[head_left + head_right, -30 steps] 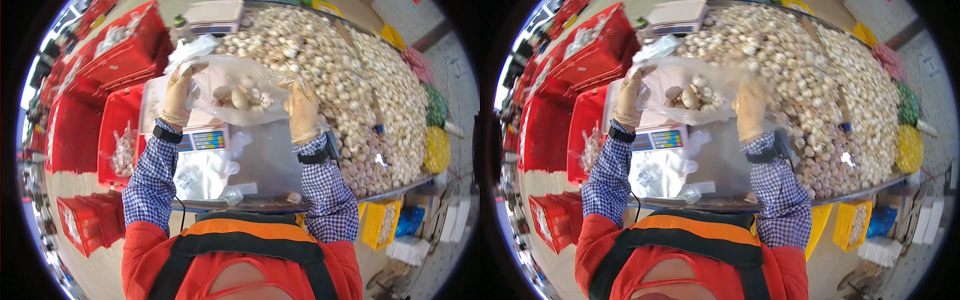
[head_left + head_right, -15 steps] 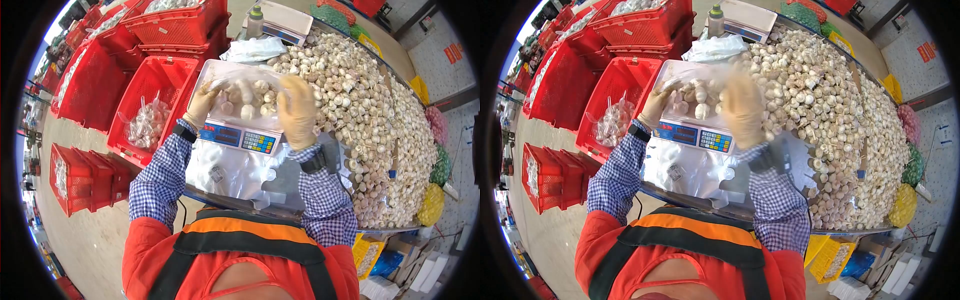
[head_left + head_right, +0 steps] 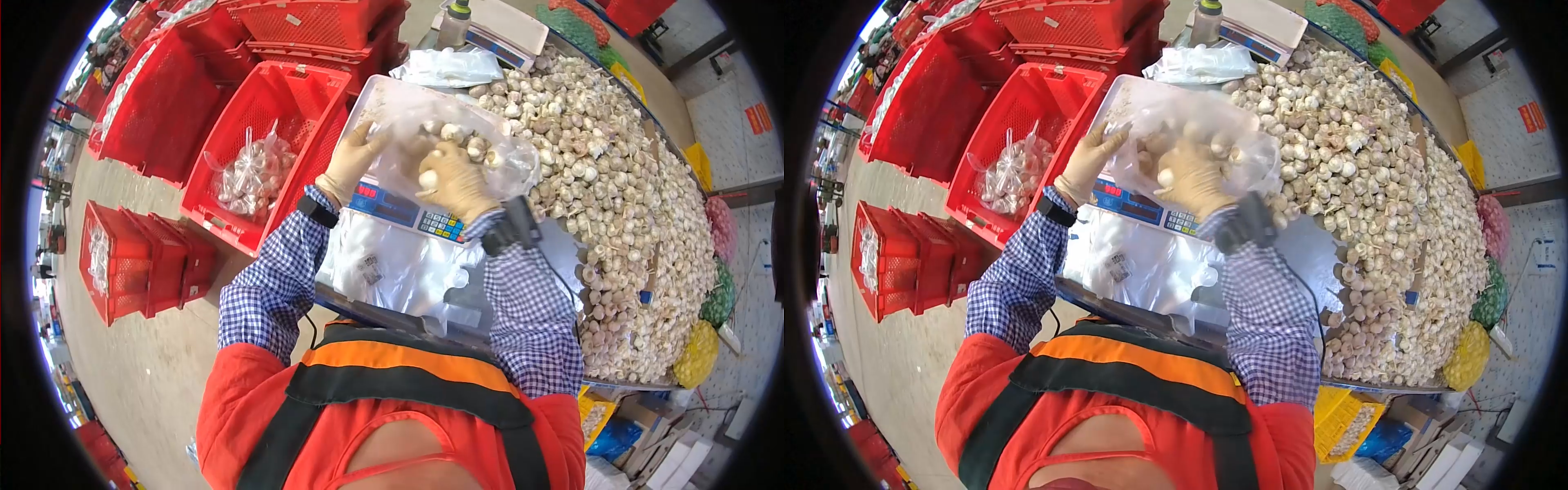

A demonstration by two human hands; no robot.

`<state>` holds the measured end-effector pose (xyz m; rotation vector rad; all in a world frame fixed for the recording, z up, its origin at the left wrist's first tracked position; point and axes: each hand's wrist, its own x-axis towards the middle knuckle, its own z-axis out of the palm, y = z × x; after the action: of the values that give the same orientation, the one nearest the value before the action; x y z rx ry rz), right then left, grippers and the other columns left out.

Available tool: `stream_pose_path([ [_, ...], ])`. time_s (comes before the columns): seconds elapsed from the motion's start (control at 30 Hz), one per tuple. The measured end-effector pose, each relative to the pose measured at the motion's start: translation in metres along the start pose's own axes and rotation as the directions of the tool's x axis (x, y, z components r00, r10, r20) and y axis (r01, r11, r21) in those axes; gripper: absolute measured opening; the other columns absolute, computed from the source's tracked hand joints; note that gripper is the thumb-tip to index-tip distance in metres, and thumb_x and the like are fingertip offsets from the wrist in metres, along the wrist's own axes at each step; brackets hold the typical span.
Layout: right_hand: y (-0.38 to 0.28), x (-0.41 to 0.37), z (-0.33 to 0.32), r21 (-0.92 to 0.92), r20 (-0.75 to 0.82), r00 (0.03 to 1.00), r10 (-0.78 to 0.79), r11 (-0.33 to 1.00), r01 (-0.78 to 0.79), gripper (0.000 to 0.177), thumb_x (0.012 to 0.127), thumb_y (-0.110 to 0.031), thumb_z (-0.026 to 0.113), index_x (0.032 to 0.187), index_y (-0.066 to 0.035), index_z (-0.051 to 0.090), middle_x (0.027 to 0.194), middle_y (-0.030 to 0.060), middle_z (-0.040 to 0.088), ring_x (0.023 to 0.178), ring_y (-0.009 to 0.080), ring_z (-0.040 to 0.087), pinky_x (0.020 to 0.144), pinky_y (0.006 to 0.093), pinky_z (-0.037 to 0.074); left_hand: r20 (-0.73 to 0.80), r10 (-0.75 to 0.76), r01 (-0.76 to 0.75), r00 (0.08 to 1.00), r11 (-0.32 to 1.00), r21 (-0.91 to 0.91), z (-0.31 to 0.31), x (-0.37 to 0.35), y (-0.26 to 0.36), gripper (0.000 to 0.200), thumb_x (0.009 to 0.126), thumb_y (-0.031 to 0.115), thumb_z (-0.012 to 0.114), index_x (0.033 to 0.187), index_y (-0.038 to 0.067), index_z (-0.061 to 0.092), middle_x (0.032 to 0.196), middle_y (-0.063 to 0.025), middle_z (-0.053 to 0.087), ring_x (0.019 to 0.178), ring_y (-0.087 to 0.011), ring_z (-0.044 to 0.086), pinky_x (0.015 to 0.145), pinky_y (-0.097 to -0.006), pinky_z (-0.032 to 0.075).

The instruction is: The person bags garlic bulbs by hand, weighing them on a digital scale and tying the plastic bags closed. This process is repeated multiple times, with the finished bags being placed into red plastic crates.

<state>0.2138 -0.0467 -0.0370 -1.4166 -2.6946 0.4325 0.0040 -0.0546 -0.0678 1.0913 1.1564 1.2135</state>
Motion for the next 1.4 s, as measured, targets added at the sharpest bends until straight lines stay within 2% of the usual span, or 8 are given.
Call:
stream_pose_path([
  [0.17,0.021,-0.084,-0.044,0.445,-0.533,0.837,0.126,0.882,0.151,0.051,0.061,-0.008,0.084,0.106,-0.008,0.059,0.124,0.0121,0.053,0.116,0.027,0.05,0.099,0.0373,0.04,-0.084,0.039,-0.036,0.996,0.998,0.044,-0.015,-0.007,0.017,0.052,0.091,0.029,0.063,0.125,-0.006,0.047,0.112,-0.0123,0.059,0.102,-0.015,0.056,0.089,-0.026,0.044],
  [0.57,0.185,-0.218,0.035,-0.065,0.115,0.857,0.502,0.865,-0.498,0.041,0.07,-0.027,0.074,0.103,-0.007,0.062,0.103,0.0174,0.06,0.095,0.0318,0.06,0.08,0.0392,0.049,-0.197,0.145,-0.072,0.97,0.939,0.336,0.001,0.006,0.018,0.088,0.073,0.041,0.077,0.133,-0.01,0.037,0.129,-0.0258,0.049,0.118,-0.0307,0.052,0.099,-0.0339,0.041],
  [0.8,0.037,-0.087,-0.072,0.454,-0.367,0.905,0.217,0.89,-0.029,0.034,0.083,-0.022,0.063,0.114,-0.008,0.061,0.1,0.0133,0.064,0.087,0.0327,0.064,0.08,0.0378,0.049,-0.039,0.031,-0.005,0.999,0.842,0.54,-0.016,0.014,0.009,0.061,0.076,0.033,0.067,0.121,-0.006,0.053,0.103,-0.019,0.066,0.096,-0.0257,0.065,0.084,-0.0314,0.049],
  [0.97,0.06,-0.019,-0.065,-0.534,-0.034,0.961,-0.273,0.818,0.214,0.031,0.085,-0.03,0.062,0.111,-0.013,0.061,0.104,0.006,0.065,0.085,0.0221,0.065,0.075,0.037,0.05,0.003,0.201,-0.145,0.979,0.697,0.702,-0.015,0.0,0.029,0.027,0.083,0.023,0.056,0.103,0.005,0.06,0.085,-0.0222,0.064,0.083,-0.0375,0.063,0.075,-0.0391,0.05],
  [1.13,0.1,-0.042,-0.093,-0.802,0.134,0.991,0.028,0.59,0.091,0.026,0.081,-0.022,0.063,0.105,-0.014,0.06,0.099,0.0053,0.066,0.076,0.0239,0.064,0.07,0.039,0.048,-0.166,0.332,-0.011,0.929,0.473,0.881,-0.035,0.01,0.049,0.02,0.092,0.024,0.05,0.093,0.008,0.06,0.084,-0.0171,0.066,0.081,-0.0326,0.064,0.071,-0.0424,0.05],
  [1.2,0.098,-0.052,-0.103,-0.855,0.1,0.992,0.075,0.517,0.047,0.026,0.079,-0.019,0.064,0.104,-0.013,0.06,0.098,0.0055,0.066,0.074,0.0242,0.063,0.068,0.039,0.049,0.117,-0.136,0.173,0.984,0.888,-0.426,-0.04,0.029,0.057,0.022,0.095,0.027,0.049,0.091,0.008,0.06,0.092,-0.0084,0.066,0.083,-0.0252,0.063,0.073,-0.0368,0.049],
  [1.3,0.087,-0.058,-0.123,-0.451,-0.39,0.844,-0.369,0.875,0.175,0.032,0.077,-0.007,0.061,0.108,-0.014,0.062,0.091,0.0082,0.065,0.072,0.0255,0.063,0.065,0.0373,0.051,0.386,0.514,0.046,0.766,0.555,-0.831,-0.02,0.054,0.088,0.027,0.096,0.02,0.043,0.111,0.002,0.056,0.11,-0.0107,0.061,0.093,-0.022,0.06,0.084,-0.0329,0.047],
  [1.4,0.064,-0.054,-0.143,-0.262,-0.378,0.902,-0.209,0.958,0.112,0.039,0.077,-0.006,0.059,0.114,-0.016,0.06,0.098,0.0092,0.065,0.084,0.0271,0.063,0.073,0.0356,0.052,0.286,0.275,-0.041,0.918,0.783,-0.621,0.009,0.035,0.131,0.046,0.097,0.022,0.041,0.136,-0.004,0.039,0.131,-0.0192,0.051,0.102,-0.023,0.061,0.091,-0.034,0.048],
])
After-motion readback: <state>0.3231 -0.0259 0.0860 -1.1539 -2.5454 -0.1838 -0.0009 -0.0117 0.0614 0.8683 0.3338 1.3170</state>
